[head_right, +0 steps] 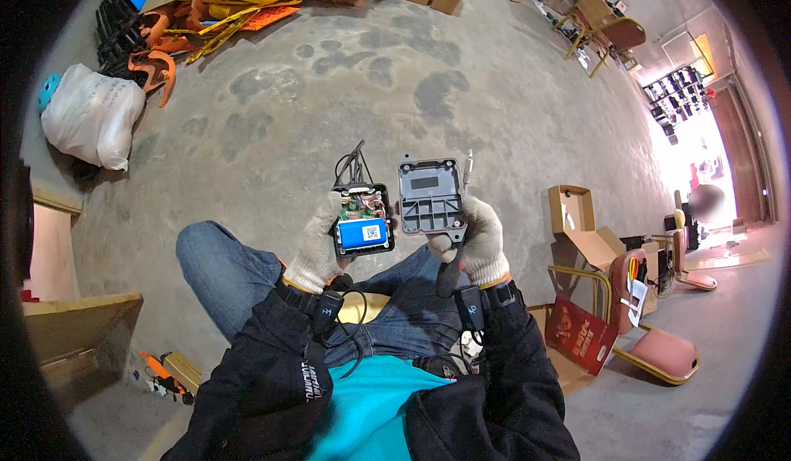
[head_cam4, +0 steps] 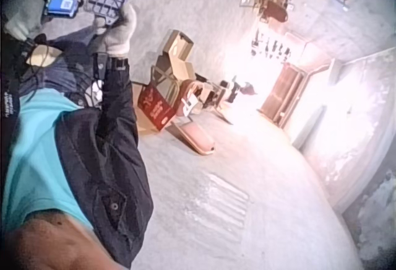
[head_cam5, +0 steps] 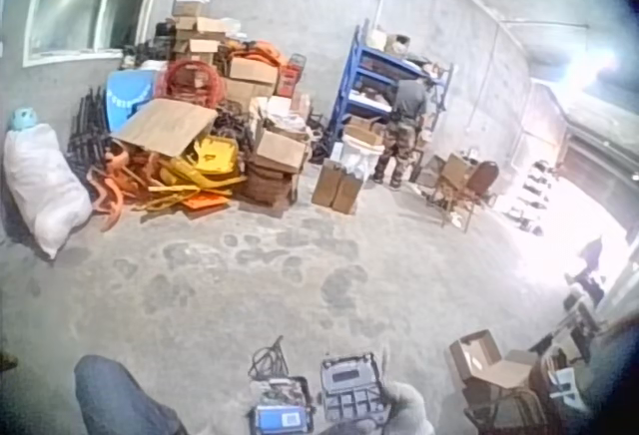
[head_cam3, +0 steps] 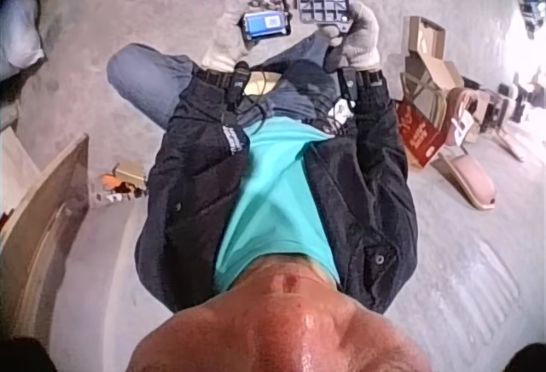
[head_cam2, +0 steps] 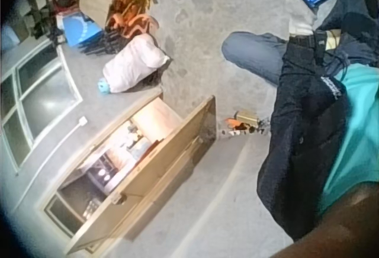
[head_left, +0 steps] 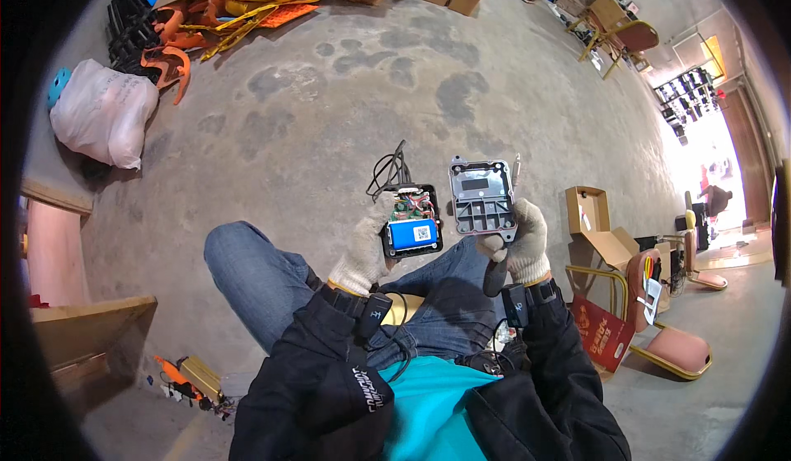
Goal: Inspecting and repairing an electronic control unit using a screwdriver and monitoring tool.
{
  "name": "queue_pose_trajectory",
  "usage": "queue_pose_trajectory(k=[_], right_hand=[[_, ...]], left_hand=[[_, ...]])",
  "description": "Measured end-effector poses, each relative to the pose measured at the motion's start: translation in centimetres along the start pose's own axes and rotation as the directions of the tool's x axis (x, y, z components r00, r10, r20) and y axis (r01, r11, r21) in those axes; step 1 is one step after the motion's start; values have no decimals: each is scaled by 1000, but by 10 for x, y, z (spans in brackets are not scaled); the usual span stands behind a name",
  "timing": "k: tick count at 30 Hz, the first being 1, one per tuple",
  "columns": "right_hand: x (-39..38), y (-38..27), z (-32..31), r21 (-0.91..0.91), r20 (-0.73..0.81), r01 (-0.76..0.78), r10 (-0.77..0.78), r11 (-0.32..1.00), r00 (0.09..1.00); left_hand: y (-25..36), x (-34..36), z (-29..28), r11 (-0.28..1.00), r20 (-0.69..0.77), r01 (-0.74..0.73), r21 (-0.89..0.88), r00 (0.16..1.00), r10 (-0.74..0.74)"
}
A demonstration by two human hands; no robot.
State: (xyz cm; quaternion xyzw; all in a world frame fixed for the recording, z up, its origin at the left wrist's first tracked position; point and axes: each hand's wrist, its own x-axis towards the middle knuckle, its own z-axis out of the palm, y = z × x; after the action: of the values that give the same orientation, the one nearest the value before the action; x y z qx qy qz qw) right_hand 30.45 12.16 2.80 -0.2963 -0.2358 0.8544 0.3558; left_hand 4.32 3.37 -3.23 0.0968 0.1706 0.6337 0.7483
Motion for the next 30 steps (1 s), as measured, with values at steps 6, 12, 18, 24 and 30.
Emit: queue_pose_trajectory(k=[6,12,18,24,30], right_hand=[[8,-3,21,1,-110,-43,43,999,993],[9,-3,44,-417,-214,-22,-75,909,974],[10,2,45,-569,-62,162,-238,806,969],[11,5,49,-529,-55,148,-208,835,977],[13,9,47,-554,-27,154,-202,818,979]], left_hand=[[0,1,-3,997,54,76,-7,996,-75],[5,-4,8,996,-67,70,59,996,-66],[9,-7,15,990,-49,124,65,991,-121],[6,-10,14,978,-36,183,102,983,-180],[5,-7,6,973,-26,219,68,976,-218]])
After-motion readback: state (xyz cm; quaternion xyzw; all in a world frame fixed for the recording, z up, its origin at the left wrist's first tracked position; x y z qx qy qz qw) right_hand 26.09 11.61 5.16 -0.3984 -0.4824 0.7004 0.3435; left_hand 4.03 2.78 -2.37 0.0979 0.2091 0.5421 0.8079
